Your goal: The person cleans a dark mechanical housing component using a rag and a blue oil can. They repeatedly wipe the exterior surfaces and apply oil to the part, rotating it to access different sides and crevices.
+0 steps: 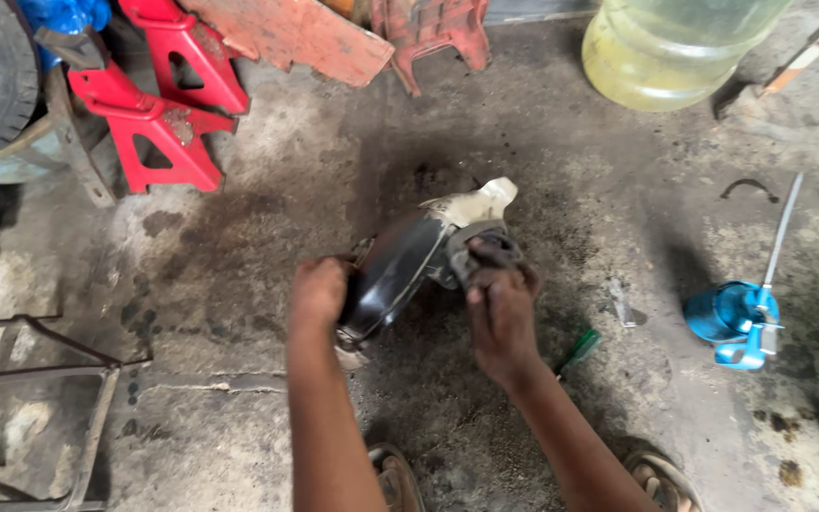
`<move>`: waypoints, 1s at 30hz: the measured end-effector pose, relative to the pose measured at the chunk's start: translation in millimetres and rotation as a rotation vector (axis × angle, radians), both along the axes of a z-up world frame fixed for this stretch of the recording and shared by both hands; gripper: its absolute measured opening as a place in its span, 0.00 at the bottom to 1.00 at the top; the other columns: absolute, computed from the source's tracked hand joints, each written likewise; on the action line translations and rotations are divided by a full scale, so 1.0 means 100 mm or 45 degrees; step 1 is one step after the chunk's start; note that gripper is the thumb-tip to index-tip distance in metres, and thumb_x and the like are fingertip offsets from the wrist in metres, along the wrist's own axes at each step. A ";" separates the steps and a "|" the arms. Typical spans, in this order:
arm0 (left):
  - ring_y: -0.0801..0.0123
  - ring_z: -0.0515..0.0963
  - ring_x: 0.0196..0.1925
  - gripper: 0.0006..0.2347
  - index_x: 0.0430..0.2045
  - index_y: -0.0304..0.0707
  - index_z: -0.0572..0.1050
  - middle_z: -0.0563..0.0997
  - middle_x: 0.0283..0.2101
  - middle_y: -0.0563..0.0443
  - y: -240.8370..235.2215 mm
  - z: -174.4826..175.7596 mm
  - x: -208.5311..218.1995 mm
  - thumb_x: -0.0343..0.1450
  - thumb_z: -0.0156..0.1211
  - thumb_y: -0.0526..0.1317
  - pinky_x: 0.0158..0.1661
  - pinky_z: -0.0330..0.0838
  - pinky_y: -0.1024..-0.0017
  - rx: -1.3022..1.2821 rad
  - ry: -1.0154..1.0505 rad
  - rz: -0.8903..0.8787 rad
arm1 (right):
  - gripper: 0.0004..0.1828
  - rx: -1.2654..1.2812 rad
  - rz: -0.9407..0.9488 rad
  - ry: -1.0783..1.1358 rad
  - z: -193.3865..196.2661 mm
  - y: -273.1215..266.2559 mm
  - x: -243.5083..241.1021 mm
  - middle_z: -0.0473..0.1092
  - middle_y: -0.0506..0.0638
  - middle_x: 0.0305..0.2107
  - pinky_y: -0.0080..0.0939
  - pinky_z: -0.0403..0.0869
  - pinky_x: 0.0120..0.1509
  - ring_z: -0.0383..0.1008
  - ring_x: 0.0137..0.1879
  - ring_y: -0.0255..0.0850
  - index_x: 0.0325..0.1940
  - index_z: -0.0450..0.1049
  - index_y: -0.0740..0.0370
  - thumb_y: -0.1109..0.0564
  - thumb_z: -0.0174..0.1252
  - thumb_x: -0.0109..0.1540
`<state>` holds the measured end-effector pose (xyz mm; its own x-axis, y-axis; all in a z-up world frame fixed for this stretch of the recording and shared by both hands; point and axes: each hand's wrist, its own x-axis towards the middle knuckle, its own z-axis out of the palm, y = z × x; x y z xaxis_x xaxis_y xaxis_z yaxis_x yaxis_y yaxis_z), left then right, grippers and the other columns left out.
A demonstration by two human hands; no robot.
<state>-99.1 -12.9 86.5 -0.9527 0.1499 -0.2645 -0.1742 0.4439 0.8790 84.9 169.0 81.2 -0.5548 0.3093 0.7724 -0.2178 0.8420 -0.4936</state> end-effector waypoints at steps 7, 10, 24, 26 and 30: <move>0.54 0.81 0.33 0.14 0.33 0.27 0.82 0.83 0.31 0.35 -0.09 0.15 -0.09 0.61 0.53 0.36 0.39 0.73 0.60 -0.081 -0.178 0.127 | 0.04 0.029 0.271 -0.013 -0.08 0.12 -0.08 0.75 0.53 0.48 0.55 0.54 0.78 0.73 0.60 0.45 0.44 0.62 0.56 0.61 0.43 0.73; 0.49 0.82 0.39 0.15 0.34 0.28 0.83 0.84 0.34 0.30 -0.13 0.44 -0.05 0.63 0.52 0.39 0.43 0.73 0.57 -0.259 -0.064 0.055 | 0.03 0.085 0.216 -0.106 -0.14 0.37 -0.02 0.75 0.55 0.45 0.55 0.53 0.75 0.74 0.54 0.46 0.45 0.63 0.58 0.62 0.44 0.72; 0.42 0.80 0.57 0.19 0.43 0.42 0.84 0.82 0.49 0.32 0.16 0.89 0.10 0.63 0.53 0.46 0.59 0.70 0.56 -0.612 0.133 0.073 | 0.04 0.040 0.095 -0.164 -0.24 0.29 -0.25 0.68 0.53 0.38 0.55 0.48 0.80 0.68 0.51 0.50 0.42 0.64 0.57 0.58 0.45 0.71; 0.43 0.79 0.57 0.19 0.43 0.42 0.83 0.82 0.49 0.33 0.16 0.89 0.10 0.63 0.53 0.46 0.58 0.69 0.55 -0.620 0.096 0.086 | 0.04 -0.095 0.101 -0.138 -0.30 0.23 -0.08 0.68 0.54 0.39 0.58 0.46 0.81 0.69 0.51 0.49 0.46 0.65 0.60 0.59 0.44 0.72; 0.42 0.79 0.56 0.19 0.44 0.46 0.84 0.82 0.49 0.33 0.20 0.88 0.15 0.62 0.53 0.45 0.59 0.69 0.56 -0.631 0.072 0.101 | 0.06 -0.058 0.089 -0.049 -0.24 0.23 -0.10 0.71 0.62 0.52 0.56 0.46 0.80 0.70 0.61 0.53 0.50 0.65 0.62 0.58 0.44 0.74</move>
<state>-83.7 6.7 174.9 -0.9710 -0.0542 -0.2329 -0.1824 0.7975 0.5750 75.0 191.5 56.8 -0.6053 0.3030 0.7361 -0.2555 0.8018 -0.5402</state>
